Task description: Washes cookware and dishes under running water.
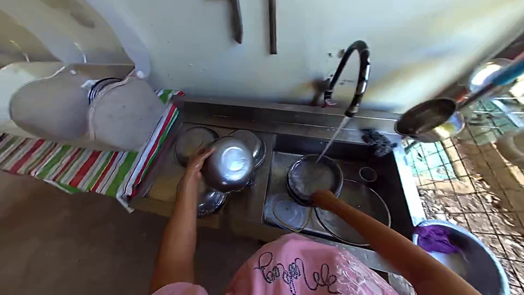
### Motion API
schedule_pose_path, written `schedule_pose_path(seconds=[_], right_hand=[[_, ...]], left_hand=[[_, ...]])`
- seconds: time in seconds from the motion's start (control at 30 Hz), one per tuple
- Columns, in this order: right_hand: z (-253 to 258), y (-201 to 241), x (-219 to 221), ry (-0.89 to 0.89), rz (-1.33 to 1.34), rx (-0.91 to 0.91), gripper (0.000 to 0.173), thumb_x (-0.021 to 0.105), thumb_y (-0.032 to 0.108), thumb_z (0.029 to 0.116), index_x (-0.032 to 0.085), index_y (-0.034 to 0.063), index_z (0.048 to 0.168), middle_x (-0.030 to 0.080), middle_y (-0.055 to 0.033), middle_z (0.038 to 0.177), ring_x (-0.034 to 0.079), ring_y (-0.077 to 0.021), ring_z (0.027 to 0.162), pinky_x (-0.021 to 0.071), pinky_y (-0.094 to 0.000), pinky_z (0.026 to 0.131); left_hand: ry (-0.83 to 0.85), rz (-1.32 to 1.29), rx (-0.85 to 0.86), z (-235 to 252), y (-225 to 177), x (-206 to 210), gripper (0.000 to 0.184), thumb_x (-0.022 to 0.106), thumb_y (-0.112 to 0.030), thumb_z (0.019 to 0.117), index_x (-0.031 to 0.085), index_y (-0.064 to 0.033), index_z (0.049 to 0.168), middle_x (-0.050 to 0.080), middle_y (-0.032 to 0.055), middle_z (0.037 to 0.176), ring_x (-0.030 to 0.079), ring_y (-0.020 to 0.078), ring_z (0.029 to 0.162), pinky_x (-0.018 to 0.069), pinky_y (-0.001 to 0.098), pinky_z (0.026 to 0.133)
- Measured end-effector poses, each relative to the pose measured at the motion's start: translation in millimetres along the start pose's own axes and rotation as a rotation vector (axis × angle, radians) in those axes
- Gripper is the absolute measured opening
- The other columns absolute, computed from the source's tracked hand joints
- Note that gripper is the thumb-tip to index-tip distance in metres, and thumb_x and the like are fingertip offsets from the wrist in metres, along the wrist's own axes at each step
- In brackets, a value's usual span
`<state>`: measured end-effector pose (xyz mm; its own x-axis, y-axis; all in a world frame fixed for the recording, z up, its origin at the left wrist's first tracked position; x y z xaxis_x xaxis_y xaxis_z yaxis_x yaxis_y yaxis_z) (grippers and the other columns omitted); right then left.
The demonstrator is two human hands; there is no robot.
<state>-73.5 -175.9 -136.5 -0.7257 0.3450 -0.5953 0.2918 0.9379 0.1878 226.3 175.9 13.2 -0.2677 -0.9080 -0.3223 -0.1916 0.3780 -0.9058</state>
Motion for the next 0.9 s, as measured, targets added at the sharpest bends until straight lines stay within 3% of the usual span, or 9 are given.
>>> schedule_pose_path(seconds=[0.1, 0.17, 0.3, 0.43, 0.53, 0.6, 0.7, 0.8, 0.9], right_hand=[[-8, -7, -23, -0.033, 0.067, -0.129, 0.039, 0.055, 0.032, 0.1065, 0.066, 0.0092, 0.136, 0.065, -0.0272, 0.132, 0.057, -0.0484, 0.128, 0.0395, -0.0700, 0.107], [-13, -8, -38, -0.056, 0.162, -0.191, 0.041, 0.059, 0.035, 0.1051, 0.068, 0.0077, 0.133, 0.067, -0.0268, 0.128, 0.058, -0.0469, 0.127, 0.0386, -0.0678, 0.109], [-16, -5, -59, -0.040, 0.230, -0.225, 0.040, 0.055, 0.030, 0.1073, 0.068, -0.0013, 0.129, 0.066, -0.0299, 0.126, 0.059, -0.0470, 0.126, 0.0378, -0.0651, 0.111], [-20, -2, -85, -0.127, 0.239, -0.208, 0.034, 0.049, 0.017, 0.1083, 0.068, -0.0065, 0.124, 0.065, -0.0311, 0.125, 0.059, -0.0468, 0.124, 0.0386, -0.0637, 0.109], [-34, -8, -128, -0.332, 0.277, -0.161, 0.033, 0.048, 0.013, 0.1074, 0.066, -0.0069, 0.126, 0.064, -0.0319, 0.127, 0.059, -0.0476, 0.125, 0.0398, -0.0629, 0.109], [-41, -24, -160, -0.454, 0.395, -0.138, 0.030, 0.052, 0.010, 0.1061, 0.066, -0.0079, 0.126, 0.065, -0.0316, 0.126, 0.060, -0.0456, 0.123, 0.0410, -0.0602, 0.109], [-52, -53, -191, -0.577, 0.679, -0.036, 0.029, 0.057, 0.008, 0.1033, 0.066, -0.0066, 0.126, 0.065, -0.0306, 0.122, 0.062, -0.0425, 0.116, 0.0451, -0.0583, 0.105], [-73, -68, -202, -0.712, 0.904, 0.007, 0.036, 0.053, 0.023, 0.1084, 0.065, -0.0094, 0.117, 0.066, -0.0284, 0.109, 0.064, -0.0364, 0.099, 0.0493, -0.0547, 0.094], [-89, -80, -200, -0.796, 0.999, -0.041, 0.040, 0.051, 0.030, 0.1090, 0.067, -0.0064, 0.116, 0.067, -0.0242, 0.106, 0.063, -0.0293, 0.094, 0.0502, -0.0505, 0.090]], left_hand=[[-0.182, -0.157, -0.105, -24, 66, -84, 0.047, 0.056, -0.031, 0.1038, 0.053, -0.0047, 0.142, 0.059, 0.0171, 0.138, 0.058, 0.0263, 0.123, 0.0473, 0.0484, 0.104], [-0.282, -0.210, -0.168, -34, 112, -114, 0.048, 0.053, -0.033, 0.1050, 0.052, -0.0038, 0.144, 0.058, 0.0180, 0.139, 0.058, 0.0260, 0.124, 0.0476, 0.0487, 0.103], [-0.341, -0.048, -0.191, -36, 172, -116, 0.073, 0.067, -0.030, 0.0989, 0.033, -0.0054, 0.158, 0.038, 0.0254, 0.158, 0.039, 0.0374, 0.145, 0.0352, 0.0549, 0.115], [-0.372, -0.095, -0.139, -31, 191, -103, 0.075, 0.071, -0.025, 0.0958, 0.033, -0.0072, 0.158, 0.039, 0.0241, 0.157, 0.041, 0.0355, 0.144, 0.0365, 0.0528, 0.115], [-0.351, -0.019, -0.149, -26, 188, -106, 0.077, 0.073, -0.027, 0.0947, 0.033, -0.0051, 0.158, 0.038, 0.0256, 0.157, 0.038, 0.0373, 0.145, 0.0329, 0.0545, 0.117], [-0.370, 0.167, -0.129, -19, 186, -115, 0.086, 0.079, -0.031, 0.0893, 0.034, -0.0032, 0.157, 0.035, 0.0310, 0.157, 0.032, 0.0450, 0.147, 0.0291, 0.0616, 0.117], [-0.438, 0.434, 0.000, -23, 135, -108, 0.096, 0.083, -0.039, 0.0842, 0.033, -0.0035, 0.158, 0.022, 0.0387, 0.159, 0.021, 0.0590, 0.146, 0.0240, 0.0722, 0.114], [-0.306, 0.428, 0.292, -32, 52, -56, 0.073, 0.073, -0.025, 0.0928, 0.042, 0.0092, 0.149, 0.034, 0.0427, 0.151, 0.029, 0.0596, 0.143, 0.0223, 0.0679, 0.117], [0.052, 0.347, 0.409, -38, -7, 36, 0.058, 0.066, -0.020, 0.0970, 0.048, 0.0085, 0.144, 0.045, 0.0352, 0.147, 0.042, 0.0480, 0.140, 0.0338, 0.0580, 0.116]])
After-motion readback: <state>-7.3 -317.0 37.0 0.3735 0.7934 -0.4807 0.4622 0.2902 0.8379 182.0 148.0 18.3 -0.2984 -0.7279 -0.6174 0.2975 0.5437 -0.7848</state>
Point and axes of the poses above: each hand's wrist, its own z-axis towards the middle knuckle, its own x-axis out of the palm, y = z × x, the point moved 5 cm from there along z, towards the middle knuckle
